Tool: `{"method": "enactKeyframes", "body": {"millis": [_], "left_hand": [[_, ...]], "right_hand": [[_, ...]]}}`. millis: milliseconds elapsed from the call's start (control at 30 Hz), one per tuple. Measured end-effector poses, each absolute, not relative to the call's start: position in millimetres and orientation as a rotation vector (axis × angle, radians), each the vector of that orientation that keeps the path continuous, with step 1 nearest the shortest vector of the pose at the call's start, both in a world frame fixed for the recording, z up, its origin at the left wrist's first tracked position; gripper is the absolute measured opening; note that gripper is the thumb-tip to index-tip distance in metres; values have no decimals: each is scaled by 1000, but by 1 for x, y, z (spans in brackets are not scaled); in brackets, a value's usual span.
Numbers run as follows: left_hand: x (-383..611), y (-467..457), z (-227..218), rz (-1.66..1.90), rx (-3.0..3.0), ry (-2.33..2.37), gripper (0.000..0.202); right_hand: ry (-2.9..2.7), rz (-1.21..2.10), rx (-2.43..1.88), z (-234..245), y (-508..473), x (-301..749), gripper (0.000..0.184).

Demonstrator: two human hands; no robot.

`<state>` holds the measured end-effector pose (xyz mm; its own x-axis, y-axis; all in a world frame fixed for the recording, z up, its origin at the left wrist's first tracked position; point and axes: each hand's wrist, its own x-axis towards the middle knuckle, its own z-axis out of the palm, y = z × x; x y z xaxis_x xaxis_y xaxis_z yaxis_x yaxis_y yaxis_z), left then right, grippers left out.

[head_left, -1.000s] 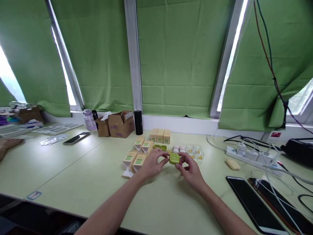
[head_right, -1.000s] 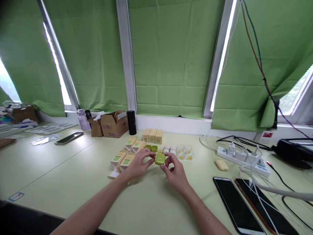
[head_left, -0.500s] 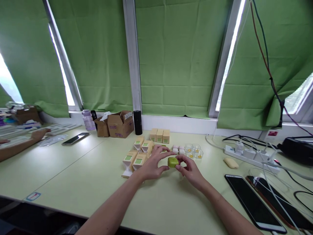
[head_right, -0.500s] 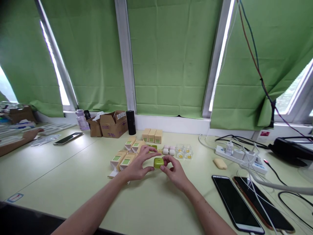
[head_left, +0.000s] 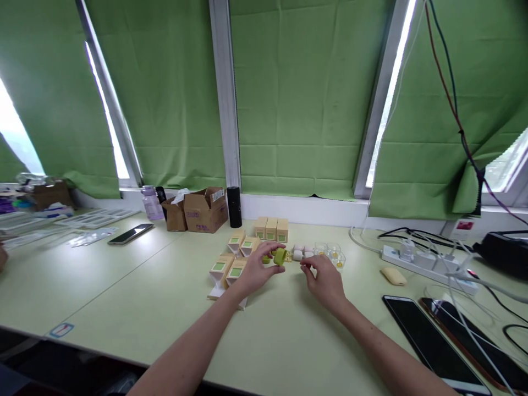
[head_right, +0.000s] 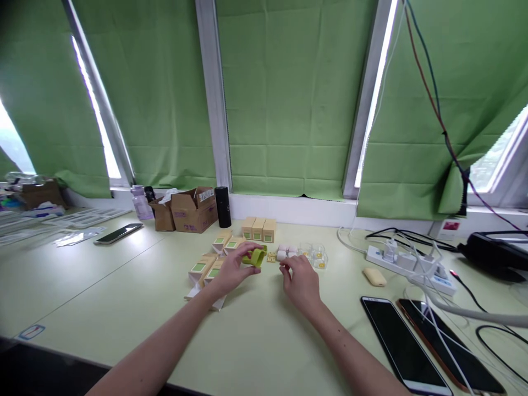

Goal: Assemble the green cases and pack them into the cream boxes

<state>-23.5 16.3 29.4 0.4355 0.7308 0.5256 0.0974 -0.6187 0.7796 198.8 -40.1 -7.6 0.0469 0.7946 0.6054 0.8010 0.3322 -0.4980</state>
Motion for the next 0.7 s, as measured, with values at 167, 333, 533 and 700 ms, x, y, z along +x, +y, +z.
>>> {"method": "enactKeyframes", "body": {"millis": [167,333,533,700], "left_hand": [[-23,24,26,1167,1797,785,56],[-22,25,22,1141,1786,785,55],[-23,27,20,1160,1816,770,55],[-22,24,22,1175,1826,781,56]], "right_hand": [[-1999,-417,-1591,-10,-19,191,20],[-2081,-565,-1696,-10,5,175,19],[-2094,-570,-1730,-14,21,164,20],[-2069,-559,-1747,-14,23,163,21]]}}
